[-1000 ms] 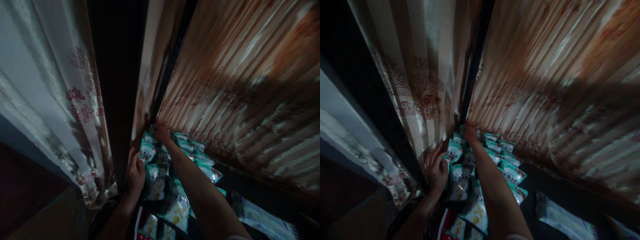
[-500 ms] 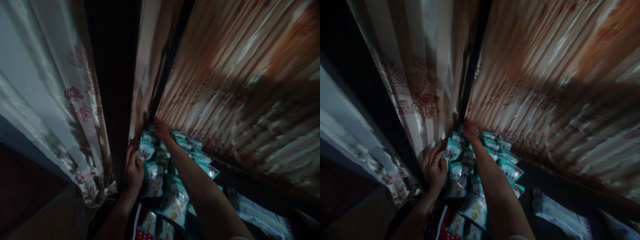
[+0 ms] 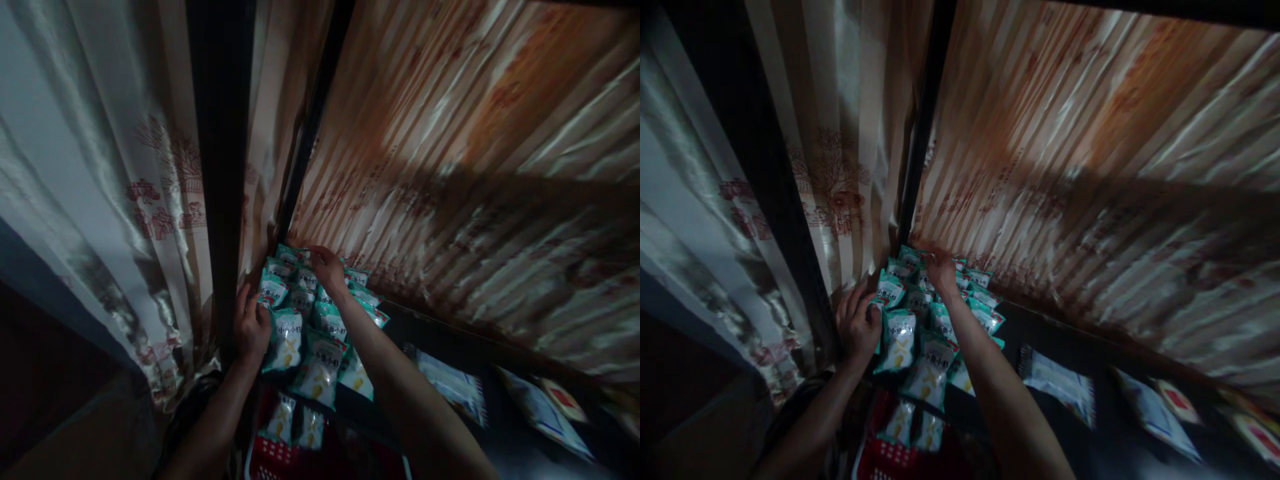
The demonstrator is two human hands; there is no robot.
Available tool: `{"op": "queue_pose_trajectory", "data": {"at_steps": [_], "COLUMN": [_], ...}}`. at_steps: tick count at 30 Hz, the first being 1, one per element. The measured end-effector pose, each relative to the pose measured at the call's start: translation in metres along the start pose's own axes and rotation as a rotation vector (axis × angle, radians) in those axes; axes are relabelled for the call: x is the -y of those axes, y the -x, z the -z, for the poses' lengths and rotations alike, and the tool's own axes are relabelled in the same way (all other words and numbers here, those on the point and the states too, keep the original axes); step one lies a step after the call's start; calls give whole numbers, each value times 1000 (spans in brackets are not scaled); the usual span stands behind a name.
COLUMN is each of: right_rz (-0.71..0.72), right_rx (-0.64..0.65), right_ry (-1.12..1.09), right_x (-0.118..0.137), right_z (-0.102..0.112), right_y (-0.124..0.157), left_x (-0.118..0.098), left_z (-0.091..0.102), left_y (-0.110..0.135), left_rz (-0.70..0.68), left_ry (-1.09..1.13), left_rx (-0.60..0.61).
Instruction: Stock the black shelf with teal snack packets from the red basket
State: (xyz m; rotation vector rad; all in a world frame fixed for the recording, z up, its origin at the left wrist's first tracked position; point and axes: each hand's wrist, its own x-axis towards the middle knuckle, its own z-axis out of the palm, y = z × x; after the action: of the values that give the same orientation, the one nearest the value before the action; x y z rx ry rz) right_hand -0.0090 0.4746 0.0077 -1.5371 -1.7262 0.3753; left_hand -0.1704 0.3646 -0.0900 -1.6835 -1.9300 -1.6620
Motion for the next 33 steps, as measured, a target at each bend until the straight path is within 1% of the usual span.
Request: {"op": "queue_pose_trajectory", "data": {"at_steps": [3, 6, 7, 9, 13, 15, 18, 21, 23, 26, 27, 29, 31, 33], "right_rz": [19, 18, -7, -116, -229, -279, -338, -368, -364, -320, -298, -255, -219, -194], "right_rx": [-49, -114, -127, -167, -231, -217, -194, -176, -160, -104, -80, -35, -11, -5], "right_ry": [-59, -161, -202, -281, -387, -421, -432, -434, -451, -470, -470, -459, -439, -406], "right_x": [-2, -5, -5, -6, -8, -11, -17, -20, -17, -6, -2, 5, 8, 9], "right_z": [20, 39, 45, 53, 60, 59, 58, 57, 54, 43, 39, 29, 22, 16], "right_y": [29, 64, 79, 113, 193, 229, 265, 277, 276, 268, 265, 259, 252, 244], "left_x": [-2, -8, -11, -19, -32, -34, -33, -31, -31, -31, -32, -31, -29, -27], "left_z": [-2, -3, -2, 0, 5, 8, 14, 22, 26, 28, 28, 26, 24, 21], "left_y": [5, 10, 12, 16, 28, 35, 44, 53, 62, 78, 83, 91, 95, 98], "left_rz": [-63, -88, -91, -102, -178, -219, -250, -286, -325, -369, -368, -323, -264, -242], "left_ry": [-17, -37, -39, -35, -13, -2, 3, -10, -27, -51, -57, -75, -84, -65], "left_rx": [-3, 24, 29, 29, 65, 110, 151, 171, 202, 267, 284, 307, 327, 347]}}
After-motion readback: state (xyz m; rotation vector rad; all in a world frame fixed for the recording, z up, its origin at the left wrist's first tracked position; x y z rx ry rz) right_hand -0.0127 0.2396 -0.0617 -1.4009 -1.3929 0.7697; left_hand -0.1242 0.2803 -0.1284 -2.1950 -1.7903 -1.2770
